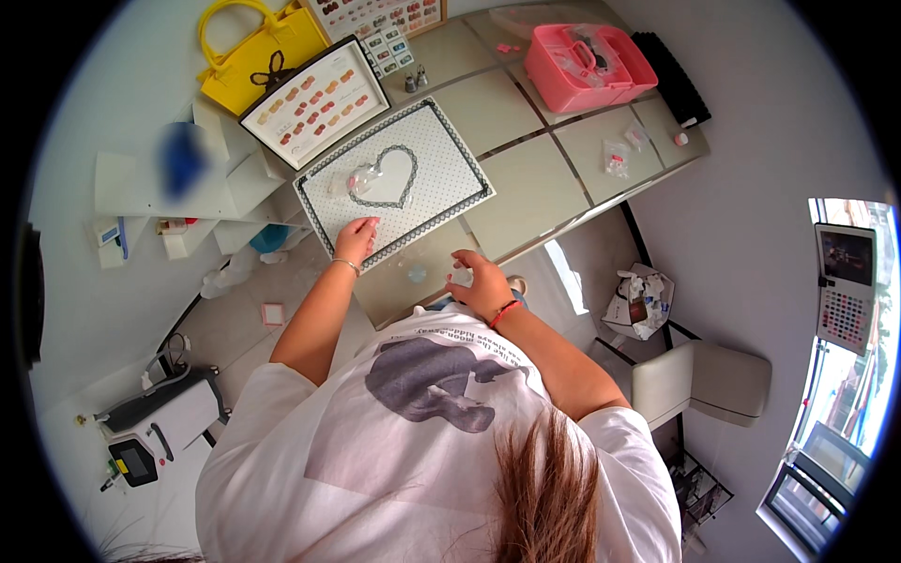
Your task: The person assembles a heart-shaped design on a white pegboard using small clear plastic pieces. They pick up individual pieces from a container and place them onto the board, gradually forming the heart outline. The person also handles a small plastic bag containing additional pieces.
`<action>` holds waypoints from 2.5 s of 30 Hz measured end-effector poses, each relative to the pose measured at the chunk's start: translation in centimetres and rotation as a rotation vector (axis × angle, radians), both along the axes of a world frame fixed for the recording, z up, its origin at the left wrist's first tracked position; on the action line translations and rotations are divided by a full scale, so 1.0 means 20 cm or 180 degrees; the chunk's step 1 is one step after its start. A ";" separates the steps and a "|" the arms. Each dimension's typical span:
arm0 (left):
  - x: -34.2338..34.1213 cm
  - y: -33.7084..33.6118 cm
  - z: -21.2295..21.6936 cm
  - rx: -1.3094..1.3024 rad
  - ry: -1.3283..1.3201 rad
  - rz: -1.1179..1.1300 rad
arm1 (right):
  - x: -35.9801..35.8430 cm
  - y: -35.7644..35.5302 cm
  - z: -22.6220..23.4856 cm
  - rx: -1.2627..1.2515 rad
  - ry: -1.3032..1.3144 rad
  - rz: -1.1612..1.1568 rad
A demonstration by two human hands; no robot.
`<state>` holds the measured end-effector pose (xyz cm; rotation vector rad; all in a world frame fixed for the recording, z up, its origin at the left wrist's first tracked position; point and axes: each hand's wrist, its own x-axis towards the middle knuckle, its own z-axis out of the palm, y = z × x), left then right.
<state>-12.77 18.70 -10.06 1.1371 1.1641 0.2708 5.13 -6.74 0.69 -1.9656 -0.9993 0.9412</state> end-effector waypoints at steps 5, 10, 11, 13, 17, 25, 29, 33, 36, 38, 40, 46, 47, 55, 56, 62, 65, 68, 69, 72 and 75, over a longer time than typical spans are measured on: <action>-0.04 0.04 -0.01 0.1042 0.0822 -0.0225 | 0.00 0.00 0.00 -0.0027 -0.0009 -0.0009; 0.00 -0.04 0.08 0.0688 0.0351 -0.0634 | 0.00 0.00 0.00 0.0006 -0.0009 -0.0005; 0.03 -0.09 0.14 0.0626 0.0116 -0.0756 | 0.00 0.00 0.00 0.0004 -0.0028 -0.0007; 0.10 -0.21 0.29 0.0558 -0.0356 -0.0963 | 0.00 0.01 0.01 0.0003 -0.0066 -0.0011; 0.17 -0.39 0.44 0.0965 -0.0699 -0.1547 | -0.01 0.03 0.04 0.0058 -0.0034 0.0086; 0.22 -0.43 0.55 0.2108 -0.0515 -0.2469 | -0.03 0.05 0.08 0.0109 -0.0115 0.0220; 0.22 -0.43 0.49 0.2417 -0.0939 -0.2539 | -0.03 0.05 0.08 0.0069 -0.0068 0.0195; 0.19 -0.44 0.50 0.1916 -0.0949 -0.2533 | -0.02 0.04 0.08 0.0059 -0.0030 0.0188; 0.19 -0.44 0.55 0.1715 -0.0799 -0.2561 | -0.02 0.04 0.08 0.0060 -0.0100 0.0197; 0.19 -0.43 0.61 0.1487 -0.0605 -0.2575 | -0.02 0.04 0.08 0.0066 -0.0113 0.0201; 0.20 -0.43 0.62 0.1388 -0.0560 -0.2521 | -0.02 0.04 0.08 0.0072 -0.0089 0.0197; 0.18 -0.40 0.46 0.2167 -0.0309 -0.2152 | -0.02 0.02 0.06 0.0095 -0.0037 0.0085; 0.17 -0.38 0.42 0.2350 -0.0006 -0.2058 | -0.02 0.02 0.06 0.0076 -0.0037 0.0084; 0.04 -0.15 0.14 0.3135 0.1618 -0.1891 | -0.02 0.01 0.05 0.0002 -0.0055 0.0071; 0.03 -0.13 0.11 0.3118 0.1654 -0.2036 | -0.02 0.01 0.05 -0.0008 -0.0049 0.0080; 0.01 -0.10 0.05 0.3029 0.1750 -0.2258 | -0.02 0.01 0.03 -0.0020 -0.0034 0.0072; 0.00 -0.09 0.01 0.3082 0.1585 -0.2151 | -0.01 0.01 0.03 0.0007 -0.0037 0.0078; 0.01 -0.10 0.04 0.2601 0.0984 -0.1934 | -0.01 0.01 0.03 -0.0005 -0.0027 0.0068; 0.03 -0.12 0.07 0.2362 0.0722 -0.1837 | -0.01 0.01 0.03 0.0000 -0.0036 0.0070; 0.13 -0.25 0.27 0.1085 -0.0190 -0.1563 | -0.02 0.01 0.02 0.0026 -0.0052 0.0073; 0.19 -0.38 0.44 0.0153 -0.0744 -0.1494 | -0.02 0.02 0.03 0.0009 -0.0039 0.0100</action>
